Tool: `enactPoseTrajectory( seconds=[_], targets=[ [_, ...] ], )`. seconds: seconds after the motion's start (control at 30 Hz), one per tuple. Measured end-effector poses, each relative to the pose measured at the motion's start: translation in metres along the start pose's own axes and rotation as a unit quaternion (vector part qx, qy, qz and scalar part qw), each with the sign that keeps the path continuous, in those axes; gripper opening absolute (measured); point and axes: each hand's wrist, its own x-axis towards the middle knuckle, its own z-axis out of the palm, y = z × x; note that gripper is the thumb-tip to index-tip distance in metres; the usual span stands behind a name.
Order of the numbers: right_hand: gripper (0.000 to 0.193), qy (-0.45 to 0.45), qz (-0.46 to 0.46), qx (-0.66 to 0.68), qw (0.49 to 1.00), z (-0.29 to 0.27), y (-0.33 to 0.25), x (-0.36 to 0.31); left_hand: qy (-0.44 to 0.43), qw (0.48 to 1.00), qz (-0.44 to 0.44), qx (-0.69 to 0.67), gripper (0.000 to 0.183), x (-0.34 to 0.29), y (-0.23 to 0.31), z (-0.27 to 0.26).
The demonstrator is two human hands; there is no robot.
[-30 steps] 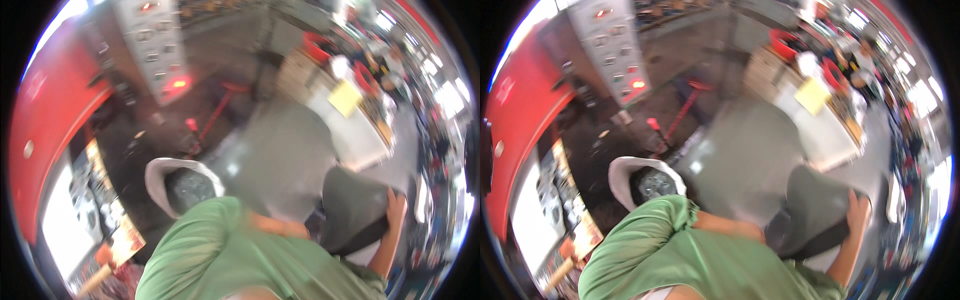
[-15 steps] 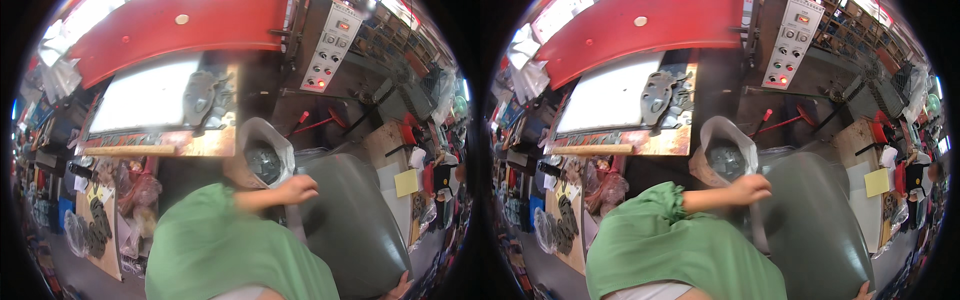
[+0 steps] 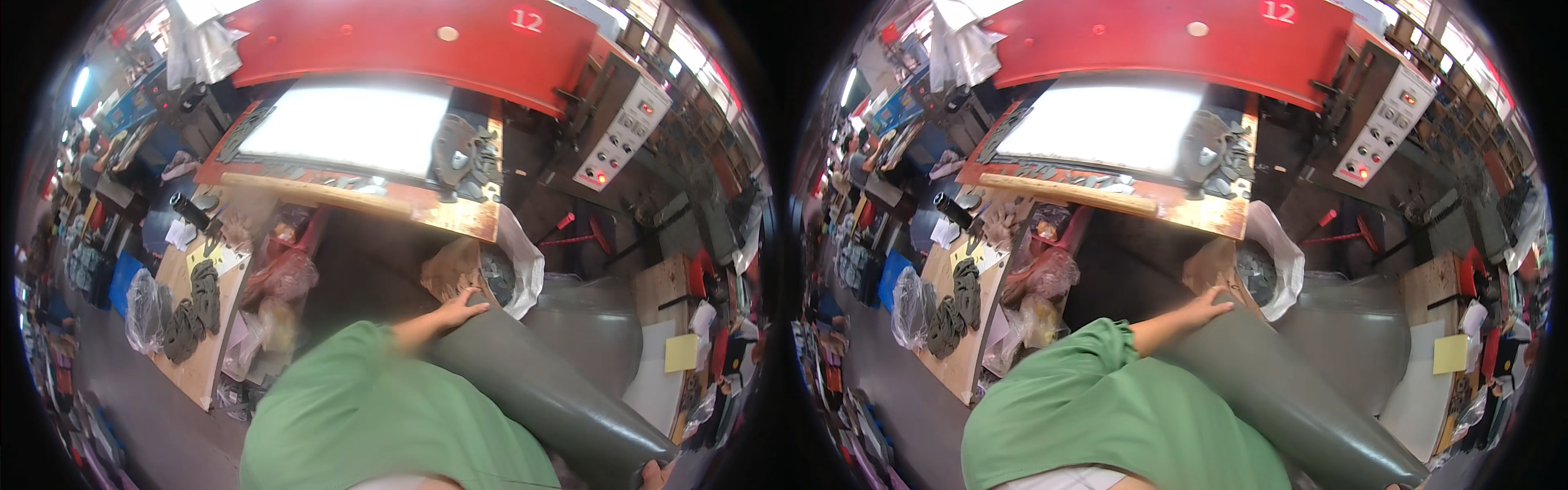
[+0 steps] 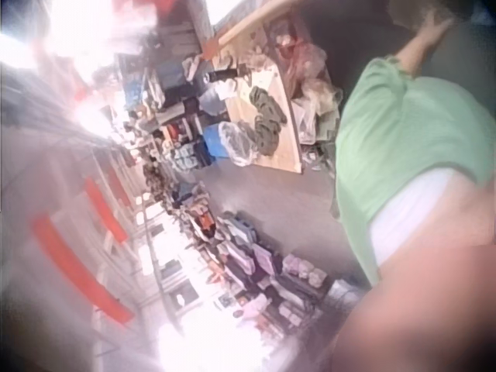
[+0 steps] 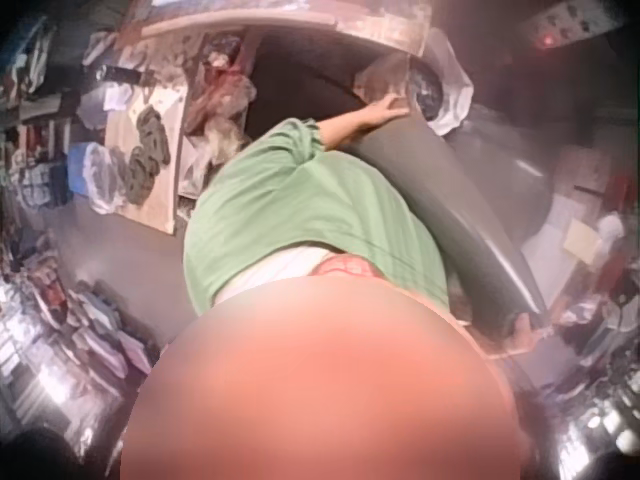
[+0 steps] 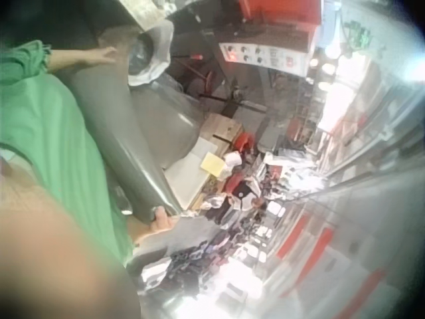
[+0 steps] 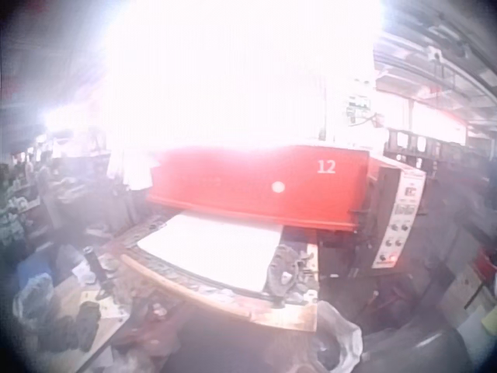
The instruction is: The person operates a red hydraulic press machine, repeatedly placing flat gray cutouts onto a metal sheet, closing the press, and removing the pressed pieces. They also handle a large roll of gray material, unrolling and positioning it on the press bed before continuing the pressing cycle.
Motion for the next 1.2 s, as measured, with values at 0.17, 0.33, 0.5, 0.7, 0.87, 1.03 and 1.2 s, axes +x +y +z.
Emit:
enactPoseTrajectory(
  seconds=[0.17, 0.33, 0.5, 0.7, 0.87, 1.03, 1.2],
  targets=[
    [0.093, -0.018, -0.123, -0.001, 0.992, 0.049, -0.068, -0.012, -0.127, 0.989, -0.066, -0.042, 0.048, -0.014, -0.021, -0.11],
    [0.088, -0.039, -0.205, 0.013, 0.978, 0.133, -0.147, -0.031, -0.189, 0.979, -0.08, -0.02, 0.04, -0.079, -0.025, -0.283],
    [0.083, -0.07, -0.238, 0.036, 0.968, 0.236, -0.225, -0.05, -0.122, 0.99, -0.035, 0.067, 0.042, -0.135, -0.006, -0.483],
    [0.077, -0.098, -0.259, 0.061, 0.959, 0.323, -0.286, -0.065, 0.07, 0.996, 0.059, 0.013, 0.027, -0.167, -0.029, -0.67],
    [0.072, -0.116, -0.268, 0.074, 0.954, 0.37, -0.313, -0.067, 0.531, 0.793, 0.148, 0.258, 0.027, -0.133, -0.073, -0.822],
    [0.067, -0.137, -0.274, 0.08, 0.949, 0.408, -0.336, -0.051, 0.496, 0.834, 0.058, 0.235, 0.046, -0.055, -0.065, -0.871],
    [0.062, -0.154, -0.274, 0.084, 0.945, 0.437, -0.344, -0.033, 0.486, 0.852, -0.133, 0.139, 0.054, -0.008, -0.044, -0.883]
  ],
)
